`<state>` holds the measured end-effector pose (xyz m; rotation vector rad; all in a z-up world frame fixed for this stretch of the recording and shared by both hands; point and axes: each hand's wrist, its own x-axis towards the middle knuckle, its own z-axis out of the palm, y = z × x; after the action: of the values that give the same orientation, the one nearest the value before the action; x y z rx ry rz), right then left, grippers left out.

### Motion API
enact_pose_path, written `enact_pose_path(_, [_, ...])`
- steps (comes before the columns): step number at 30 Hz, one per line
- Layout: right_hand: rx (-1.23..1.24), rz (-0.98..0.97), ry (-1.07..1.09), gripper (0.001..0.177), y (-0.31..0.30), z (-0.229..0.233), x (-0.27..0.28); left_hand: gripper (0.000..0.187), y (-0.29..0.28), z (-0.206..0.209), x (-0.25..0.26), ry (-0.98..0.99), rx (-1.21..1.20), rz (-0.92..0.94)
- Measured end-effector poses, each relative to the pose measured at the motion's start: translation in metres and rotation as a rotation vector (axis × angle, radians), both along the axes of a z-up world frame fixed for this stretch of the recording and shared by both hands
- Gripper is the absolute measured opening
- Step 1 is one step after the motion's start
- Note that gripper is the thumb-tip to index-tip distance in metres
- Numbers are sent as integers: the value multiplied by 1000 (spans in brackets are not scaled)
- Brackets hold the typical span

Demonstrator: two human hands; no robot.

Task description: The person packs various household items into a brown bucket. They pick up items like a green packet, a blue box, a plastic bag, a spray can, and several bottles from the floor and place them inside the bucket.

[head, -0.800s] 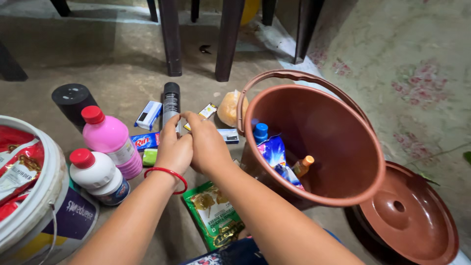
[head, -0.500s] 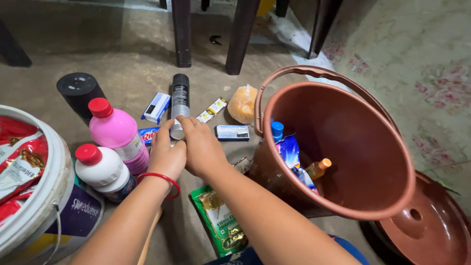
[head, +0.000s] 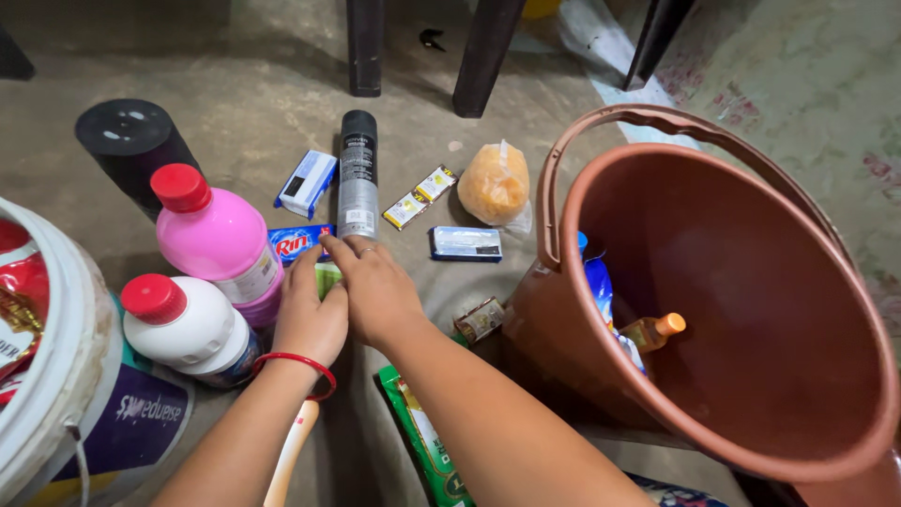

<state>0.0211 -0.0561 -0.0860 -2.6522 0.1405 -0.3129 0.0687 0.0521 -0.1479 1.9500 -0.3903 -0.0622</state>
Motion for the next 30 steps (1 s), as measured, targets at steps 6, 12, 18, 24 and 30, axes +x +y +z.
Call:
enact_pose_path(6, [-51,13,22,64,-3,-26,16,62,0,-10,5,-27,-15,-1])
enact_pose_path(12, [-32,3,92,59,0,-51,28,61,3,-34,15,-34,-4,11])
enact_pose_path(18, [-80,30,105,53,0,-76,36,58,4,-57,20,-67,32,1])
enact_pose_path(24, [-156,7,145,52,2,-86,37,59,5,-64,15,-23,15,-1])
enact_pose_path(30, [-141,-18,263,63,6,-80,36,62,5,-59,12,-62,-4,-28])
